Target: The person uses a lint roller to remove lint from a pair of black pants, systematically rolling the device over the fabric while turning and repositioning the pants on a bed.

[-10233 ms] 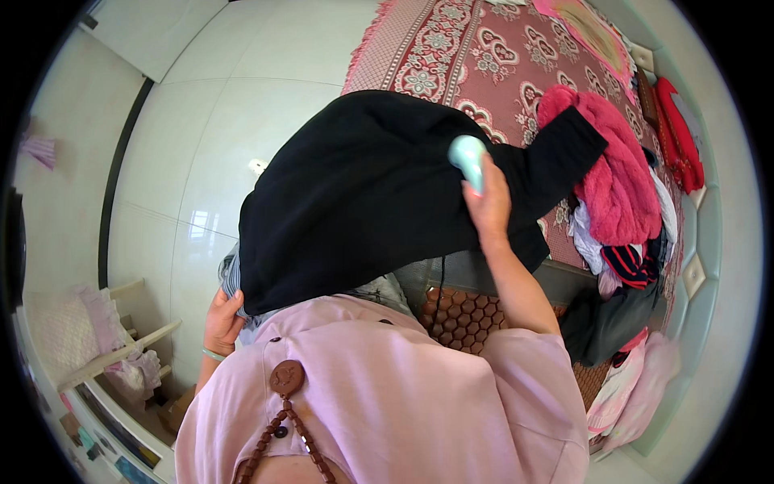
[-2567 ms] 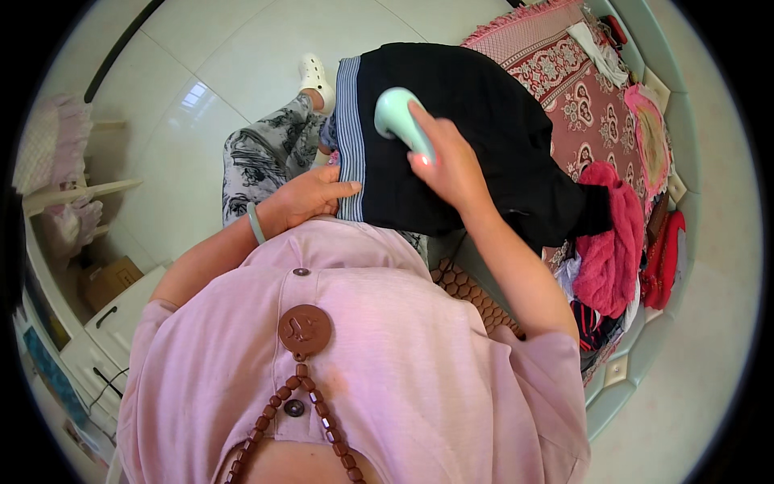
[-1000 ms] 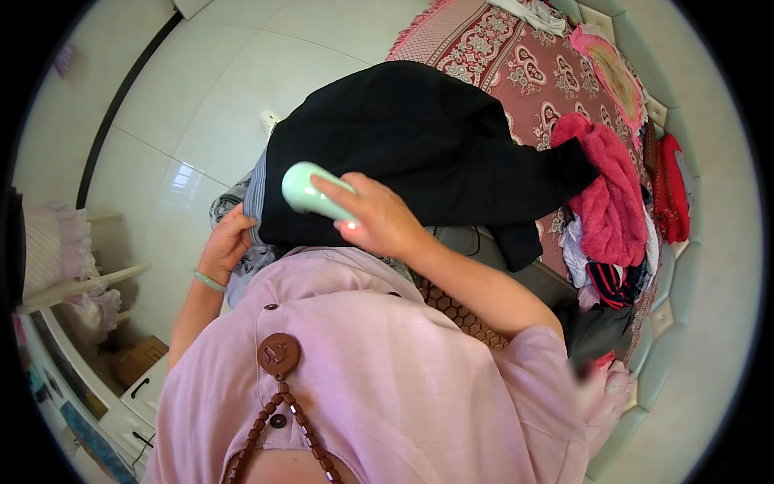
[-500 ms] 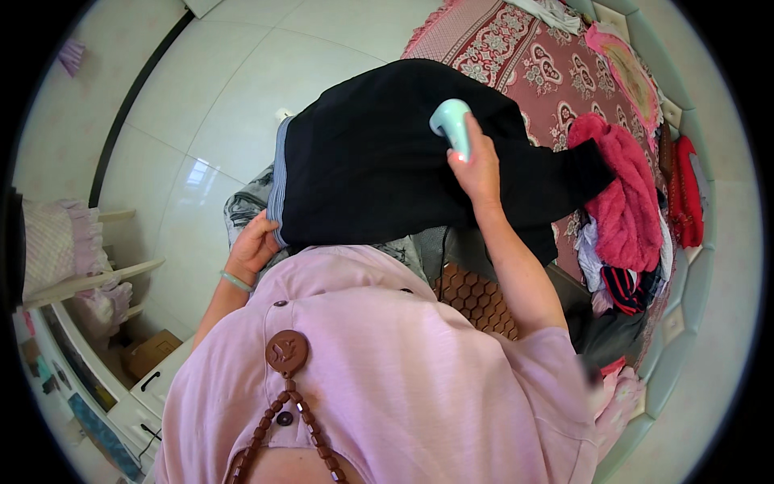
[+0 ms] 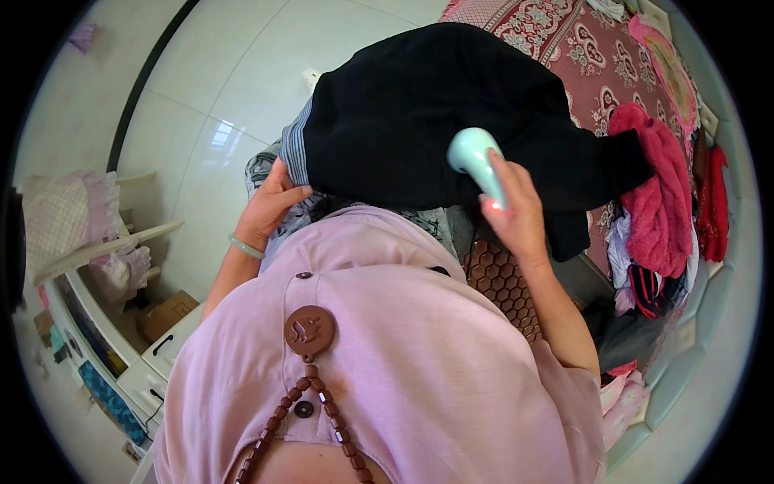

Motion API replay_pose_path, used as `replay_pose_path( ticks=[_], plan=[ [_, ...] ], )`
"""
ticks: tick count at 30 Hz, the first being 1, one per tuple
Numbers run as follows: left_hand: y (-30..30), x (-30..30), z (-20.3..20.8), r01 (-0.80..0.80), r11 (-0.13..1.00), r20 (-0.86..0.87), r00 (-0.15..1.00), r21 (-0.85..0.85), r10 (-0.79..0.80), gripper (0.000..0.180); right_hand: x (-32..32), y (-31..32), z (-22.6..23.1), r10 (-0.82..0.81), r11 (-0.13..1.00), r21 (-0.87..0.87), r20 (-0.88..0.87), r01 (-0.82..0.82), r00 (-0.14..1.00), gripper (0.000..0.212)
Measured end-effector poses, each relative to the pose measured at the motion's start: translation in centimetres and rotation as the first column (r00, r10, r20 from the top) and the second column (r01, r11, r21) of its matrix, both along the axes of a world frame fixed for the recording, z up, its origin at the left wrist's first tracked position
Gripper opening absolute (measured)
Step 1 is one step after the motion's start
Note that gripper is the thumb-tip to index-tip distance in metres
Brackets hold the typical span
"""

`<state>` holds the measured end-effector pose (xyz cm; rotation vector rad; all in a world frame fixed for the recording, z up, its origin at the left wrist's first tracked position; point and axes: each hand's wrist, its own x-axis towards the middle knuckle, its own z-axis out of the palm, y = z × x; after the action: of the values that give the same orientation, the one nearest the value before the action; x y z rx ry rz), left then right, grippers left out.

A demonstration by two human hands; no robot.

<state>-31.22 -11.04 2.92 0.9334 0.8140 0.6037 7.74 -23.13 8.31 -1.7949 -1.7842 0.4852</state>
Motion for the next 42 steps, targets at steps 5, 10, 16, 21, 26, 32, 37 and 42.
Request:
replay_pose_path(
  ticks=[5, 10, 16, 21, 26, 32, 37, 42],
  plan=[
    [0.4, 1.3, -1.2, -0.145, 0.985, 0.036, 0.989, 0.096, 0.142, 0.074, -3.6, 0.8, 1.5, 0.110, 0.988, 0.117, -0.100, -0.098, 0.989, 0.073],
    [1.9, 2.6, -1.0, -0.257, 0.948, 0.025, 0.966, 0.187, 0.257, 0.065, -8.3, 4.1, 1.1, 0.365, 0.930, 0.073, -0.076, -0.360, 0.928, 0.075],
    [4.7, 3.1, -0.5, -0.329, 0.899, 0.005, 0.940, 0.289, 0.342, 0.054, -4.7, 5.1, 1.3, 0.132, 0.988, 0.097, -0.114, -0.122, 0.985, 0.073],
    [6.0, 4.2, 0.1, -0.373, 0.923, 0.187, 0.917, 0.093, 0.352, 0.032, 1.8, 0.0, -1.7, -0.420, 0.888, -0.092, -0.561, 0.451, 0.713, 0.072],
    [6.7, 4.0, -0.5, -0.359, 0.931, 0.162, 0.924, 0.063, 0.345, 0.031, 7.4, -5.3, -6.1, -0.504, 0.644, -0.349, -0.863, 0.681, 0.036, 0.031],
    [5.1, 2.4, -2.2, -0.360, 0.929, 0.053, 0.933, 0.083, 0.357, 0.039, 5.8, -6.2, -4.9, -0.520, 0.581, -0.384, -0.854, 0.717, -0.036, 0.038],
    [4.0, -0.1, -5.1, -0.193, 0.981, 0.090, 0.977, -0.010, 0.193, 0.042, 10.2, -7.8, -6.2, -0.429, 0.521, -0.420, -0.881, 0.743, -0.198, 0.039],
    [4.2, -1.8, -7.0, -0.026, 1.000, -0.029, 0.999, -0.002, 0.026, 0.042, 10.4, -3.4, -5.5, -0.405, 0.698, -0.343, -0.913, 0.629, -0.048, 0.038]
  ],
)
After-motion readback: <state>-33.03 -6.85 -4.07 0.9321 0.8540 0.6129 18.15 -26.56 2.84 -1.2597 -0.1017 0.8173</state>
